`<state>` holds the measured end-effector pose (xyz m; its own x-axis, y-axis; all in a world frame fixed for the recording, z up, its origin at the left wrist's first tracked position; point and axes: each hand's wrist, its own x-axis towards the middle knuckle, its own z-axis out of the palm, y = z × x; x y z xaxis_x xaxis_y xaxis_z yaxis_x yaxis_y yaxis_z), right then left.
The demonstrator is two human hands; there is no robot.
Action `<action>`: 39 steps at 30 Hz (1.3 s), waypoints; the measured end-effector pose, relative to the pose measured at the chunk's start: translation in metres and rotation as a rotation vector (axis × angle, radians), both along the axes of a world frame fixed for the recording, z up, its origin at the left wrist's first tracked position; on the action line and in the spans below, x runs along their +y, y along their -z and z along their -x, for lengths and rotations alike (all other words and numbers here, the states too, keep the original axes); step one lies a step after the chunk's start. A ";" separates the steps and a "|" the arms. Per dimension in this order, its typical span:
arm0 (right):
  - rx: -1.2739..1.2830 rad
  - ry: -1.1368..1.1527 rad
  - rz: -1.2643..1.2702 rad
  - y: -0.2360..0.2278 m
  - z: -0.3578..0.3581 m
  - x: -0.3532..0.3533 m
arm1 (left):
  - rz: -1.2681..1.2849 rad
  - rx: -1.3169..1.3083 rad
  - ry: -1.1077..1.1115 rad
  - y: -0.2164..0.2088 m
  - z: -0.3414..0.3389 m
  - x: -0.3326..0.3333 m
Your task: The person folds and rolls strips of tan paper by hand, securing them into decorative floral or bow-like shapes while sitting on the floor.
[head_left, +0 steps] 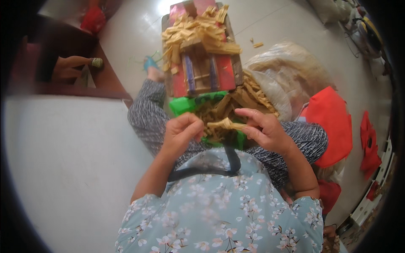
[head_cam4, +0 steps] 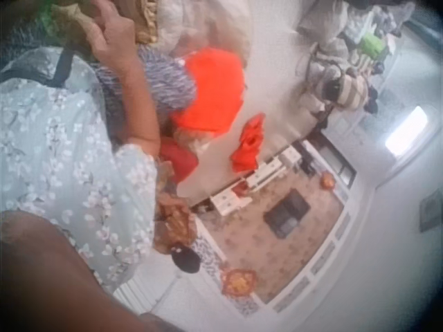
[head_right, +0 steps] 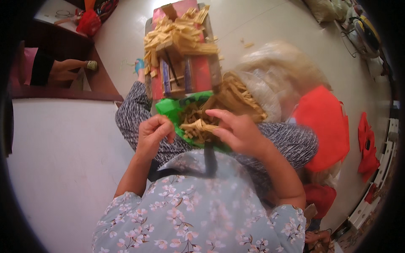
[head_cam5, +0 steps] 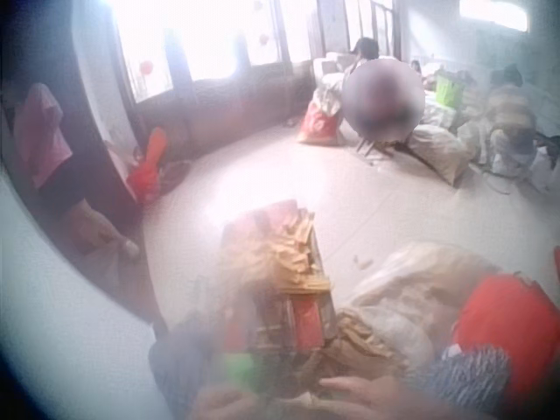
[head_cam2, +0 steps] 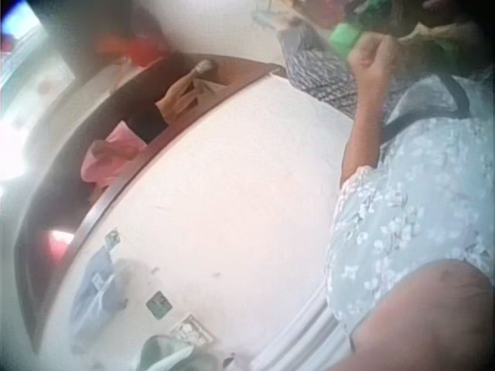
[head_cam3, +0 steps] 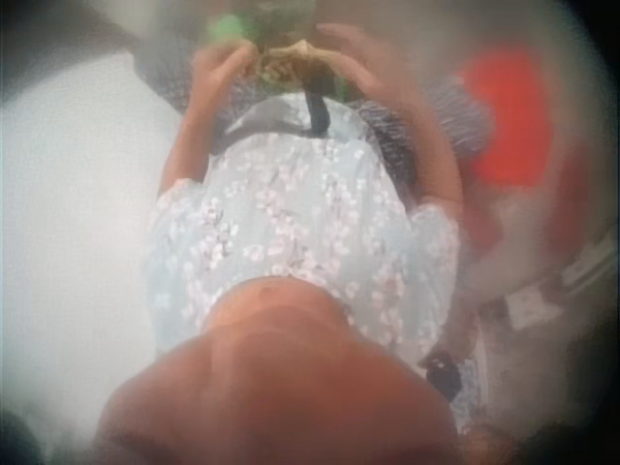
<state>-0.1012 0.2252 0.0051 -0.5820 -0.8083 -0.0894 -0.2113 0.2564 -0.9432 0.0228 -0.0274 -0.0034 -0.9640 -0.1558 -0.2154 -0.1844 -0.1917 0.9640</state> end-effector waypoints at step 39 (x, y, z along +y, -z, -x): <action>0.586 -0.058 -0.026 0.019 0.038 -0.047 | 0.936 0.280 0.297 -0.014 0.032 -0.032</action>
